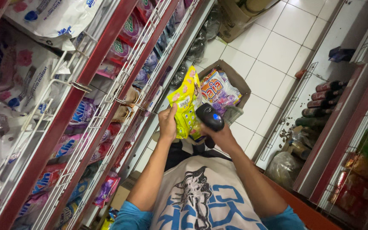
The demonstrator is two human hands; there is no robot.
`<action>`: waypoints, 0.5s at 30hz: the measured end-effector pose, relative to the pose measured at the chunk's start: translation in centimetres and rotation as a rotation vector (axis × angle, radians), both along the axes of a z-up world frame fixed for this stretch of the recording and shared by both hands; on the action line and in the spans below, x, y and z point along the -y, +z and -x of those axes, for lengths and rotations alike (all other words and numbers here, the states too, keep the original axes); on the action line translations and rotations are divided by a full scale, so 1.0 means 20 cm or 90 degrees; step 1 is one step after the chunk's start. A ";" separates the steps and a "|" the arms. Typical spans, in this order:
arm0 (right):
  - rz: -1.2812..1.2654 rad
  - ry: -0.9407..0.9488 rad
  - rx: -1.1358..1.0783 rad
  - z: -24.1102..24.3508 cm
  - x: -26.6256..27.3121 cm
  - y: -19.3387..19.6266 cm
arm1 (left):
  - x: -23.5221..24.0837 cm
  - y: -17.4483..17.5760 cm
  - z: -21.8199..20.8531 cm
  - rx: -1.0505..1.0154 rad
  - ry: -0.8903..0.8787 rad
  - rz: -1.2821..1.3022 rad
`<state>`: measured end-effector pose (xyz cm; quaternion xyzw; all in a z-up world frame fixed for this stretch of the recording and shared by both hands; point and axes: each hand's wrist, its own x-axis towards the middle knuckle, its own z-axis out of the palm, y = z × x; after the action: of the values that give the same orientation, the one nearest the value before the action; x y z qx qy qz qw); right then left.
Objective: The person wipes a white shelf surface with a cloth and spray bottle, then picks up detergent packets from a box, scans them with a handheld scanner, and places them on the shelf.
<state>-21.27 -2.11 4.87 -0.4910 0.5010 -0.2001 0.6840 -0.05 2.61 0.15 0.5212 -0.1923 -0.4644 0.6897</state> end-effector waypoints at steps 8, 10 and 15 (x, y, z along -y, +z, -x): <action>-0.203 -0.014 -0.032 0.07 0.20 -0.66 | -0.09 0.00 0.00 -0.071 0.093 0.026; -0.133 0.009 -0.090 0.07 0.21 -0.77 | -0.11 0.01 -0.01 -0.063 0.093 0.026; 0.024 0.033 -0.103 0.03 0.21 -0.74 | -0.11 0.07 -0.01 -0.015 0.080 0.021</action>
<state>-21.86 -6.40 -9.95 -0.5312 0.5381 -0.1514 0.6366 0.12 4.71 1.48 0.5156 -0.1587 -0.4229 0.7281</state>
